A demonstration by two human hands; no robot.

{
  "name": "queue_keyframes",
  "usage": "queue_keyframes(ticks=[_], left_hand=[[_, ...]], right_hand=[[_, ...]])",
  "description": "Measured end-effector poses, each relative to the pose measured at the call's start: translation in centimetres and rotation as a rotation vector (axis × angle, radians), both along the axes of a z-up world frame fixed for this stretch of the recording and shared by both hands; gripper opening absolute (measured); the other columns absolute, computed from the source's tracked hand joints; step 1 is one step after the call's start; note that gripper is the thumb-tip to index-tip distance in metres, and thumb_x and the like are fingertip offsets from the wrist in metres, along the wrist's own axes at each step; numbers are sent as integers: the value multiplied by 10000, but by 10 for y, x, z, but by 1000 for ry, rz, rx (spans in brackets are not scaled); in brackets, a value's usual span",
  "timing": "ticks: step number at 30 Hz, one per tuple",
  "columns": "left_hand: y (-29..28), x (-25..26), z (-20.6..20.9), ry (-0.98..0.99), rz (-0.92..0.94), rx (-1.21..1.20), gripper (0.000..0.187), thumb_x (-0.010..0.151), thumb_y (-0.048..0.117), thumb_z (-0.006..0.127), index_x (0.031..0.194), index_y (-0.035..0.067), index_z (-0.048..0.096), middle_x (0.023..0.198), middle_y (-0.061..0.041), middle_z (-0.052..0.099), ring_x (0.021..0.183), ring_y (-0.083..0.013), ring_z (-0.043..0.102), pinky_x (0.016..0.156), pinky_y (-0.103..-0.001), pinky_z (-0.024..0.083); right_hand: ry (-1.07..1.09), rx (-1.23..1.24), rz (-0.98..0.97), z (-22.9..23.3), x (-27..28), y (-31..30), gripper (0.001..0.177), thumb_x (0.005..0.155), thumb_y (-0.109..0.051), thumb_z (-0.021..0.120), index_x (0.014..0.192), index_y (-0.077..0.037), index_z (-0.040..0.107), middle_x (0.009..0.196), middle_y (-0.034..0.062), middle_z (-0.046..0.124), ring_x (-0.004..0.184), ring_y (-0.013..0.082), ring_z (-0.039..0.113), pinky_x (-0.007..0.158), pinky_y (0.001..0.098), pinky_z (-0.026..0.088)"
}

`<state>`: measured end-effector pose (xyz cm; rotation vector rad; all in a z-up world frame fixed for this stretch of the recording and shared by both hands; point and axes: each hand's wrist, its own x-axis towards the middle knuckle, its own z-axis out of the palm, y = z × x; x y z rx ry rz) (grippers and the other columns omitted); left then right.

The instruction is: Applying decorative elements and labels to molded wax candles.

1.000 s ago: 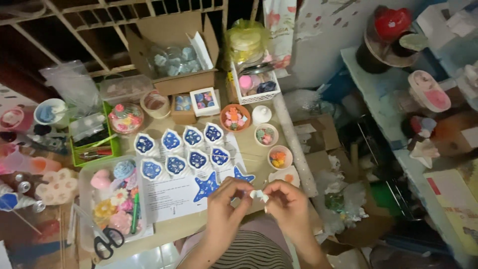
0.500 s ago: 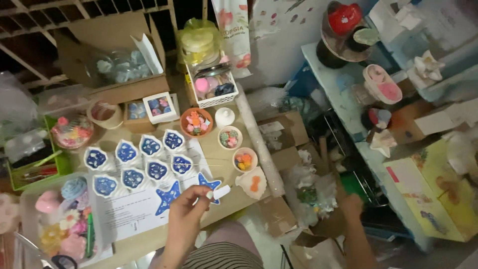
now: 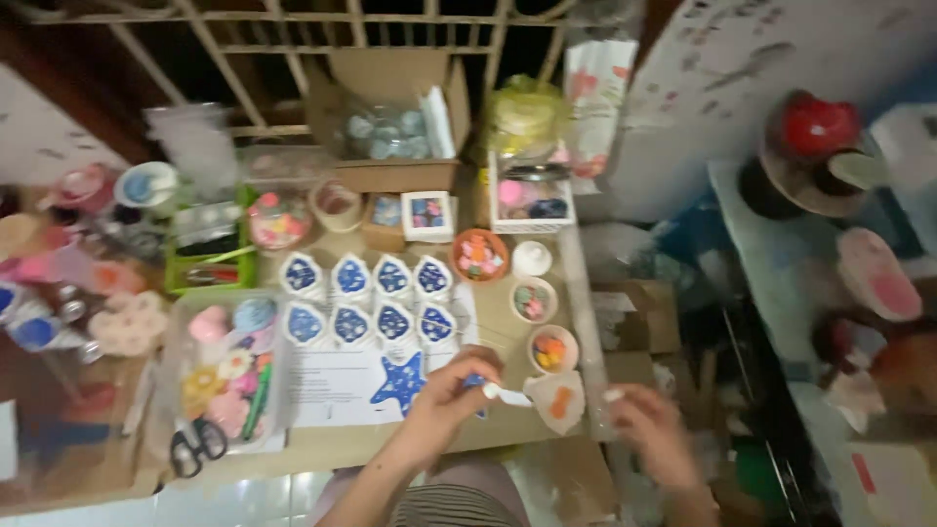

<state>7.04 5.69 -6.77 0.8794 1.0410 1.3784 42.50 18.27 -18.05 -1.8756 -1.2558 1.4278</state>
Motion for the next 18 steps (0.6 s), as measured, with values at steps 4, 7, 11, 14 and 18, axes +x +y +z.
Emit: queue_keyframes(ticks=[4,7,11,14,18], left_hand=[[-15,-24,-8,-80,-186,141,51,1010,57,637,1041,20,654,1261,-67,539,1001,-107,597,855,-270,501],[-28,-48,-6,-153,-245,143,51,1027,71,643,1049,30,663,1266,-65,525,910,-110,617,802,-266,519],[-48,-87,-8,-115,-242,130,73,1023,97,659,1057,36,682,1272,-73,525,915,-120,653,799,-254,552],[-60,-114,-15,-112,-190,132,75,1017,94,672,1056,33,691,1283,-65,529,977,-126,645,860,-270,549],[-64,-147,-18,58,-115,243,76,1021,54,689,1082,13,705,1264,-75,557,1193,-165,573,990,-291,496]], right_hand=[[924,-443,453,16,-127,-53,342,939,-269,628,1168,-22,689,1058,97,692,945,211,640,763,386,508],[1100,-649,554,41,-178,-64,346,942,-300,584,1171,-47,648,1108,91,664,1057,251,638,872,452,530],[1222,-887,572,30,-217,-64,298,1053,-280,533,1231,-51,604,1124,93,607,1110,261,588,930,478,506],[991,-796,595,32,-239,-68,281,917,-193,590,1180,-97,608,1175,75,640,1147,228,609,929,498,524],[482,-62,1237,21,-266,-66,396,892,-172,763,1240,-64,609,1195,93,654,1146,227,639,961,476,572]])
